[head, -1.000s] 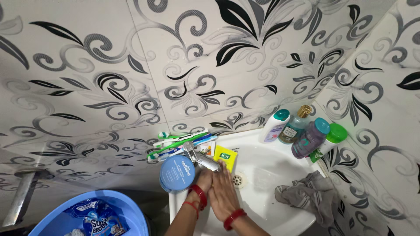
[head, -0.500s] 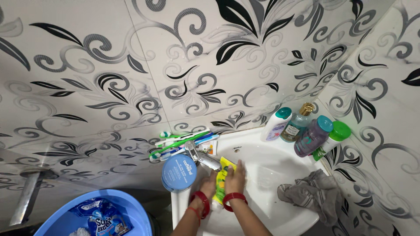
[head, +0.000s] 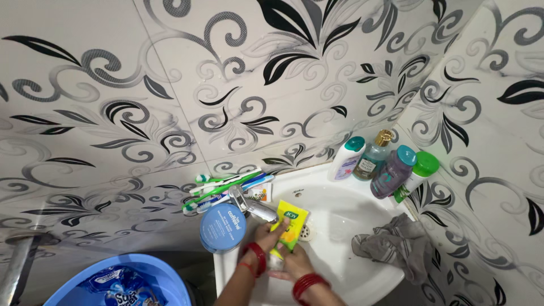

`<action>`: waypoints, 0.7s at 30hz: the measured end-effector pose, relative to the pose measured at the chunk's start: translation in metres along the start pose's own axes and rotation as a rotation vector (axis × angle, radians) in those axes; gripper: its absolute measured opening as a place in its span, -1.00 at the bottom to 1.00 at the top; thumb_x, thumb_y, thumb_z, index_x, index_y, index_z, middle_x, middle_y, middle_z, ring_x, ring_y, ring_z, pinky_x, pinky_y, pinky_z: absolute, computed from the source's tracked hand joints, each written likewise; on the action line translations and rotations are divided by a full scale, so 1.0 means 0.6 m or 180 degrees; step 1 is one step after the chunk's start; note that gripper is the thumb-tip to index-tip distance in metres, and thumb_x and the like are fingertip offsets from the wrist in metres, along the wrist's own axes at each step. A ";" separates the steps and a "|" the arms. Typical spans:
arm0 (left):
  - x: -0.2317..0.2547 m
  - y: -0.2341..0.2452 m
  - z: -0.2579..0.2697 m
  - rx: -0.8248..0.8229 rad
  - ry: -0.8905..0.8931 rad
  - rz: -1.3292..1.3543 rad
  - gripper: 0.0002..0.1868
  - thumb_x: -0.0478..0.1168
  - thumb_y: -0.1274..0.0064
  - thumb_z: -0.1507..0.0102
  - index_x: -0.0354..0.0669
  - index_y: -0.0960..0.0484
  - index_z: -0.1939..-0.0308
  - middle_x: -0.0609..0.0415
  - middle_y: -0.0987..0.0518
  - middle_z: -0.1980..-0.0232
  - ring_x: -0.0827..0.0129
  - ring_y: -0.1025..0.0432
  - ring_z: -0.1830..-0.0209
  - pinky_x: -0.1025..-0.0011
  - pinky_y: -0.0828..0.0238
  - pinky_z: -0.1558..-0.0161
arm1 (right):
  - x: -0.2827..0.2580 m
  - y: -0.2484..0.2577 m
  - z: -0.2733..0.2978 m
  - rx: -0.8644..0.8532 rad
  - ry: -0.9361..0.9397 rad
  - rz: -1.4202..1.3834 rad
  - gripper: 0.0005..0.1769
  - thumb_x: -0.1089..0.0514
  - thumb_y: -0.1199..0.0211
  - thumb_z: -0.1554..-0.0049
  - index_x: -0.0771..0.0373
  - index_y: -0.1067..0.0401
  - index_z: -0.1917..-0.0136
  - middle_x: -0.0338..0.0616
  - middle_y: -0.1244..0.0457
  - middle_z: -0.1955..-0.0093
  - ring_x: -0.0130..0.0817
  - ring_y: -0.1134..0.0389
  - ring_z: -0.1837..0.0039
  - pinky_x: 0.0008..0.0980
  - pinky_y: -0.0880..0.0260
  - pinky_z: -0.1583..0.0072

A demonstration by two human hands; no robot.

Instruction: The person wipes several small bathroom items with a cloth under running water at a sink. They handle a green toothbrush, a white tube, a blue jar, and a yellow tube, wiping each one individually before placing them back into a blue basin.

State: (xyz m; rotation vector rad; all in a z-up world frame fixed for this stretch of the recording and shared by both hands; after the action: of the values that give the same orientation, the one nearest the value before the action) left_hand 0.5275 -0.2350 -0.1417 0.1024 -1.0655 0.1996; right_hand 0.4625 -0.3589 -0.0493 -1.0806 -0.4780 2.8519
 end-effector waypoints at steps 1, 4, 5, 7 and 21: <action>0.005 -0.006 0.009 -0.0233 0.0003 0.0227 -0.63 -0.04 -0.25 -0.25 -0.31 -0.72 0.11 0.03 -0.72 0.17 0.40 -0.57 0.20 0.36 -0.51 0.11 | -0.018 0.011 0.022 0.0011 -0.0084 0.1072 -0.70 -0.05 -0.17 -0.23 0.16 -0.46 -0.11 -0.15 -0.39 0.00 -0.09 -0.47 -0.10 0.06 -0.54 0.04; 0.019 -0.017 0.020 -0.0604 0.0031 0.0602 -0.65 -0.16 -0.22 -0.22 -0.26 -0.66 -0.04 0.04 -0.73 0.08 0.39 -0.61 0.14 0.37 -0.57 0.07 | -0.171 0.002 0.083 0.0736 0.0853 0.4221 -0.58 -0.14 -0.19 -0.22 0.28 -0.55 0.12 0.07 -0.39 0.24 0.05 -0.50 0.13 -0.02 -0.52 0.11; 0.010 -0.016 0.022 -0.0515 0.0090 0.0533 -0.64 -0.18 -0.21 -0.24 -0.27 -0.65 -0.07 0.02 -0.72 0.06 0.38 -0.61 0.14 0.36 -0.57 0.08 | -0.246 -0.041 0.130 0.1457 0.2005 0.5133 -0.61 -0.14 -0.21 -0.15 0.20 -0.59 0.20 0.05 -0.37 0.28 0.03 -0.46 0.17 -0.04 -0.50 0.10; -0.004 -0.019 0.015 -0.0329 0.0140 0.0415 -0.65 -0.23 -0.18 -0.25 -0.26 -0.66 -0.10 0.02 -0.72 0.03 0.38 -0.61 0.11 0.38 -0.57 0.06 | -0.313 -0.110 0.191 0.1274 0.3041 0.4471 -0.58 -0.08 -0.11 -0.24 0.24 -0.54 0.26 0.05 -0.38 0.31 0.05 -0.43 0.19 -0.03 -0.43 0.12; -0.029 -0.032 0.024 -0.0148 0.0057 0.0689 -0.71 -0.34 -0.18 -0.20 -0.26 -0.67 -0.01 0.01 -0.72 0.07 0.38 -0.60 0.15 0.38 -0.55 0.05 | -0.276 -0.331 0.244 0.0424 0.3929 0.5142 -0.69 0.10 -0.10 -0.25 0.35 -0.52 0.17 0.15 -0.37 0.14 0.02 -0.45 0.13 -0.05 -0.45 0.07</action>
State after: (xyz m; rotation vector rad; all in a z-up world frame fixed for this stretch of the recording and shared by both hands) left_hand 0.5107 -0.2584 -0.1498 -0.0570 -1.0623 0.3701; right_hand 0.4800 -0.2353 0.2206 -3.7345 1.0796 1.6200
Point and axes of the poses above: each hand's wrist, its own z-axis away from the middle knuckle, its own y-axis out of the back of the hand, x = y × z, the point moved 10 cm from there along -z, towards the middle knuckle
